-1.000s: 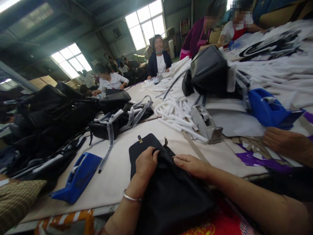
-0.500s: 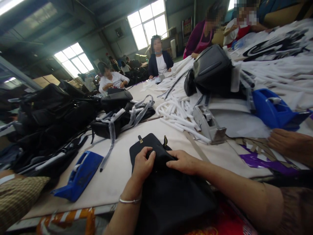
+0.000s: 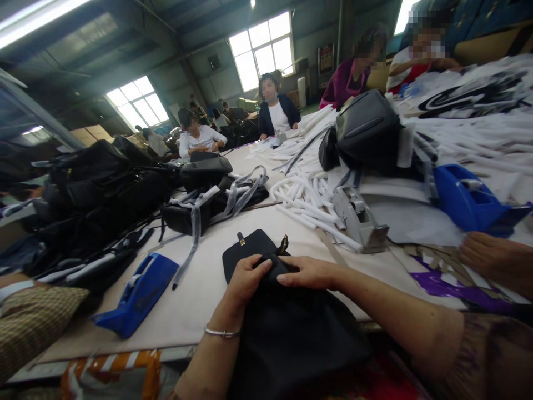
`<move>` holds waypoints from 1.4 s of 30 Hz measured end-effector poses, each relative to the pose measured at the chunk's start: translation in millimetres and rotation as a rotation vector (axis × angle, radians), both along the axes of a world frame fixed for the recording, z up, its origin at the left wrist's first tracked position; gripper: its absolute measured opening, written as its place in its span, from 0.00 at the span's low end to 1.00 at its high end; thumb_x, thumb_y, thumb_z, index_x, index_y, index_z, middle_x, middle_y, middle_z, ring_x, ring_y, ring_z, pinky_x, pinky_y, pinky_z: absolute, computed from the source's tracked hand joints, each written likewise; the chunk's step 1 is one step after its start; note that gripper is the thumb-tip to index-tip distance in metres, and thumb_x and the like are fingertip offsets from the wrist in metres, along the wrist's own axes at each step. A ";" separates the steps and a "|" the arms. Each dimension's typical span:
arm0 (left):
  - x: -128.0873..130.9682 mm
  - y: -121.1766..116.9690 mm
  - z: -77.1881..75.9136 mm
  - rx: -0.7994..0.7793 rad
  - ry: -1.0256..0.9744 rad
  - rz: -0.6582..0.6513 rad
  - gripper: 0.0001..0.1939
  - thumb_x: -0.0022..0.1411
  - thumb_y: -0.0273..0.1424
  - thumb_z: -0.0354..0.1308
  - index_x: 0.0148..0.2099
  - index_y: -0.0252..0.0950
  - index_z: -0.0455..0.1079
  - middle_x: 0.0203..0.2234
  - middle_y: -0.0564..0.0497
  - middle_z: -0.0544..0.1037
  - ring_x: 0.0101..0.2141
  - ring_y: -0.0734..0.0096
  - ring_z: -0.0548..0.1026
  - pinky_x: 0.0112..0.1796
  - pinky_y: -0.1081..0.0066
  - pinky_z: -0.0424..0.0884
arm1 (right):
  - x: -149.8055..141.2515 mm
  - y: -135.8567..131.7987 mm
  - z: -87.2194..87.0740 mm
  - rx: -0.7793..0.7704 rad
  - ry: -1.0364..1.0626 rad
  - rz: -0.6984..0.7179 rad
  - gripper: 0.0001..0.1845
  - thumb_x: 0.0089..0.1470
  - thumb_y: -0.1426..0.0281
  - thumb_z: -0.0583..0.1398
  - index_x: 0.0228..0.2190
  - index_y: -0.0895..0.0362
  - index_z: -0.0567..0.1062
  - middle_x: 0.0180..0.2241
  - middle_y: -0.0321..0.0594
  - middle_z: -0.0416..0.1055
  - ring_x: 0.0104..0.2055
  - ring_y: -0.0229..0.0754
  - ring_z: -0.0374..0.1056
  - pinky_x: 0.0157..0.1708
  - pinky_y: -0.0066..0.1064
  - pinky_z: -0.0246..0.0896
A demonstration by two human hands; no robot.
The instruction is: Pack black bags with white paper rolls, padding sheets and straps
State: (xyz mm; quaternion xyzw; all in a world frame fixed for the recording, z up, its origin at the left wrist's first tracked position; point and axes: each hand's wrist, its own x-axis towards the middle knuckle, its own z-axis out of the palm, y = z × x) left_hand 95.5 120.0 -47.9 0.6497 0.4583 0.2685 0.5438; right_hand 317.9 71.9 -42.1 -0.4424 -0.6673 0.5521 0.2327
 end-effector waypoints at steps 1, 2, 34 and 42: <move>-1.0 0.9 -2.5 0.010 -0.042 0.016 0.15 0.58 0.42 0.63 0.34 0.34 0.76 0.27 0.52 0.77 0.28 0.70 0.72 0.30 0.73 0.67 | -0.9 1.6 1.0 0.016 -0.023 0.008 0.39 0.54 0.46 0.59 0.61 0.53 0.66 0.54 0.43 0.72 0.54 0.53 0.68 0.54 0.40 0.61; -1.4 2.2 -4.0 0.040 -0.079 0.027 0.14 0.57 0.41 0.64 0.33 0.34 0.77 0.32 0.50 0.79 0.33 0.68 0.75 0.34 0.72 0.69 | -2.3 2.6 2.6 0.034 -0.055 0.018 0.38 0.54 0.46 0.59 0.61 0.52 0.66 0.54 0.43 0.72 0.53 0.53 0.69 0.54 0.40 0.61; 36.3 16.3 -19.4 0.536 0.527 0.165 0.07 0.65 0.35 0.56 0.40 0.37 0.71 0.33 0.47 0.80 0.35 0.64 0.77 0.37 0.69 0.70 | -15.3 17.7 -45.9 -0.382 0.268 -0.418 0.21 0.58 0.52 0.57 0.33 0.56 0.79 0.32 0.43 0.80 0.37 0.48 0.75 0.42 0.39 0.71; 11.6 -17.2 5.9 0.649 0.637 0.246 0.18 0.59 0.33 0.62 0.51 0.37 0.68 0.48 0.42 0.74 0.50 0.53 0.70 0.51 0.58 0.66 | -15.9 30.0 -59.7 -0.501 0.144 -0.452 0.10 0.44 0.64 0.68 0.28 0.57 0.75 0.22 0.38 0.77 0.22 0.41 0.71 0.26 0.30 0.68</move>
